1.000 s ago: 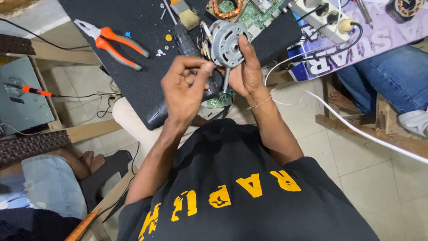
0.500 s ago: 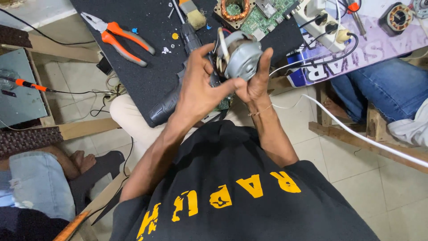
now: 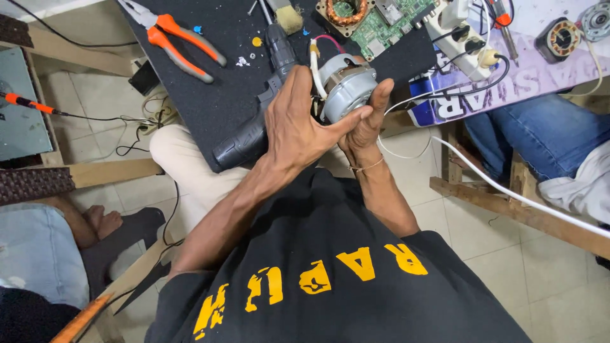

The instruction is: Disassembling a small electric motor by unscrewing its components using an electric screwdriver.

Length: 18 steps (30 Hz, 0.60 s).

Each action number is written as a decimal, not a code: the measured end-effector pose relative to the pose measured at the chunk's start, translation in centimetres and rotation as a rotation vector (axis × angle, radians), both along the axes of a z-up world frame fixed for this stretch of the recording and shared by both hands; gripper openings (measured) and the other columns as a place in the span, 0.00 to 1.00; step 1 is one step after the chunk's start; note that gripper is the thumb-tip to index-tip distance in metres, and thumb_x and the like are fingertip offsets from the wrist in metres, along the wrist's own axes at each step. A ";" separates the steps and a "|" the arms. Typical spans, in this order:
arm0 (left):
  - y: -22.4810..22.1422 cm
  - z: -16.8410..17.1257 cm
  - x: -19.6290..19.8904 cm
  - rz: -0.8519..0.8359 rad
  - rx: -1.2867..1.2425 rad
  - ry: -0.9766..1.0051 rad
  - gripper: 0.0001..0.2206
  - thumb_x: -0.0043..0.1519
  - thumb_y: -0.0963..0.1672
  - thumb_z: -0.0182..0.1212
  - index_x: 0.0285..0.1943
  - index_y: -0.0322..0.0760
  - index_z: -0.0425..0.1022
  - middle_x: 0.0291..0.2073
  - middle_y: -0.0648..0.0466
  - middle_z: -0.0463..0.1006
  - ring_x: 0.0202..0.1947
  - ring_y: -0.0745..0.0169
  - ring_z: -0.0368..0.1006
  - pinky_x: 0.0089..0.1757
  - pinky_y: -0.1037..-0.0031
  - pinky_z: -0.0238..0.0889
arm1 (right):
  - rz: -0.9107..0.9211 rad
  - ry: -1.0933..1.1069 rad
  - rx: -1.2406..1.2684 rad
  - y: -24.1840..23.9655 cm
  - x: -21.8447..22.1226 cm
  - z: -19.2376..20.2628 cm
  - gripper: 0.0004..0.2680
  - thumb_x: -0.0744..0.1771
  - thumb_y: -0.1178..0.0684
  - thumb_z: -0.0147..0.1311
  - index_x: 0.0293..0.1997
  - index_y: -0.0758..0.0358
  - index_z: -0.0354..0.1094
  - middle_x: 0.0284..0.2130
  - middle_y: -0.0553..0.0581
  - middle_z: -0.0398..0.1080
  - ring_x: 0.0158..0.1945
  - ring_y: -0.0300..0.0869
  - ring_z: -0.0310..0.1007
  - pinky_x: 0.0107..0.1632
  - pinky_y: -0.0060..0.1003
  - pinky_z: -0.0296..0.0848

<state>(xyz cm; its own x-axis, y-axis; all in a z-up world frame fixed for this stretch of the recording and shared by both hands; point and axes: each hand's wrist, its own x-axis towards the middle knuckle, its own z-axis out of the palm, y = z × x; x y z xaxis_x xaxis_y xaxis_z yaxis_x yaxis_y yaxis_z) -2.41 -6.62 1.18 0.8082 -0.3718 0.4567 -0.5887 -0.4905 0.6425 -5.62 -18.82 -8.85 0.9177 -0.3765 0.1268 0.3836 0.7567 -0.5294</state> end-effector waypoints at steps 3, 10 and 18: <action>0.3 0.0 0.0 -0.009 0.000 0.034 0.32 0.55 0.62 0.67 0.38 0.36 0.57 0.29 0.53 0.62 0.27 0.55 0.62 0.29 0.63 0.57 | 0.033 -0.043 0.014 0.1 0.0 0.3 0.27 0.70 0.30 0.53 0.67 0.65 0.62 0.64 0.65 0.65 0.70 0.55 0.63 0.77 0.54 0.57; 1.1 0.0 0.2 -0.007 0.039 -0.086 0.32 0.56 0.61 0.70 0.39 0.35 0.58 0.30 0.53 0.61 0.27 0.57 0.61 0.28 0.65 0.56 | 0.029 0.088 -0.490 -0.1 -0.7 7.5 0.28 0.68 0.26 0.56 0.61 0.64 0.63 0.53 0.56 0.66 0.54 0.41 0.69 0.59 0.36 0.71; 1.3 0.5 0.5 -0.059 0.108 -0.131 0.29 0.56 0.58 0.73 0.46 0.32 0.66 0.32 0.50 0.69 0.30 0.55 0.70 0.29 0.64 0.63 | -0.012 0.069 -0.803 -1.1 -0.4 10.2 0.26 0.69 0.27 0.53 0.60 0.63 0.63 0.52 0.59 0.67 0.59 0.43 0.71 0.62 0.37 0.74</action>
<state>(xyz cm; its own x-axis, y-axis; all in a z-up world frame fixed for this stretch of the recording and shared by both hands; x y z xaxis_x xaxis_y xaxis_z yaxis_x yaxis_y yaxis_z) -1.93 -5.31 1.70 0.7199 -0.4691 0.5115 -0.6935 -0.5145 0.5043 -6.01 -19.88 1.35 0.9298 -0.2047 0.3059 0.3357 0.1306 -0.9329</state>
